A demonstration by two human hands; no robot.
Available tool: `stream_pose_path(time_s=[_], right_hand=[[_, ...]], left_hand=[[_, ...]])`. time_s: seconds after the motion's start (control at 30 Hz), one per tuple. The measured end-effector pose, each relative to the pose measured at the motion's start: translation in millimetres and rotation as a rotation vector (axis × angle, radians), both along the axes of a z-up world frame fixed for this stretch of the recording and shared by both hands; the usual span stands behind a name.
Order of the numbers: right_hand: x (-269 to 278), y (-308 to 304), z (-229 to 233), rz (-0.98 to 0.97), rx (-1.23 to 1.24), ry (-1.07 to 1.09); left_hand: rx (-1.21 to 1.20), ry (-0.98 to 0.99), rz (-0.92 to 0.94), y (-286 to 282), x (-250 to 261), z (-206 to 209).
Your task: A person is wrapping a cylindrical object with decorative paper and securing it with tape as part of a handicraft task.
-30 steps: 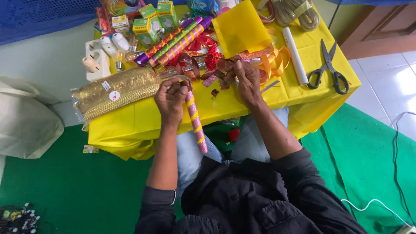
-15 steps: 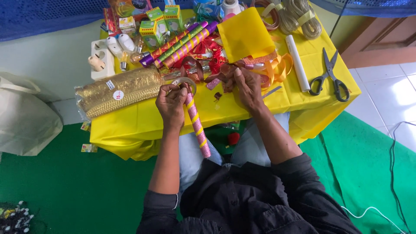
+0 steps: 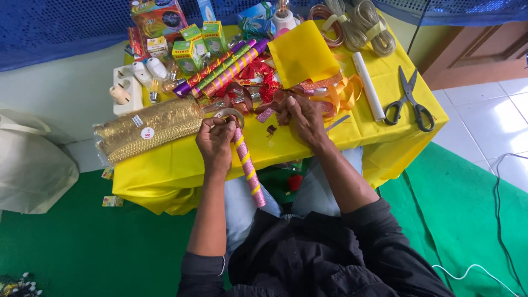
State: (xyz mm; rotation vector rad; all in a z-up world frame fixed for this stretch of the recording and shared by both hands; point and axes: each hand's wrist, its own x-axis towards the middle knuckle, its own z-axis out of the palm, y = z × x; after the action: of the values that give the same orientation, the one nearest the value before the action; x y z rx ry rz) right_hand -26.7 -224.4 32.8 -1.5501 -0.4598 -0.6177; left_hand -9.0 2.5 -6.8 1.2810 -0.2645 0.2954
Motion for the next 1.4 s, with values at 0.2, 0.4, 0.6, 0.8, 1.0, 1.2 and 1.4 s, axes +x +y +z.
stream_pose_path(time_s=[0.2,0.4,0.6,0.8,1.0,1.2,1.4], right_hand=[[5,3,4,-0.019,-0.074,0.007],[-18,14,16,0.493,-0.003,0.271],[-32,14,41,0.505,-0.351,0.31],[-44,17,53,0.333,-0.578,0.149],[-29,-6,29,0.256,-0.709,0.124],[-26,-2,0,0.074,-0.809,-0.042],[-34,-2,-2,-0.061,-0.969,-0.078]], left_hand=[[-0.193,-0.02,0.0,-6,3,13],[-0.213,-0.085,0.023,-25,-2,22],[-0.195,-0.1,0.037,-24,-9,5],[-0.073,-0.093,-0.041,1,-19,10],[0.588,-0.328,-0.094,36,-39,44],[0.976,-0.579,0.085,42,-29,-3],[1.186,-0.651,0.076,46,-32,0]])
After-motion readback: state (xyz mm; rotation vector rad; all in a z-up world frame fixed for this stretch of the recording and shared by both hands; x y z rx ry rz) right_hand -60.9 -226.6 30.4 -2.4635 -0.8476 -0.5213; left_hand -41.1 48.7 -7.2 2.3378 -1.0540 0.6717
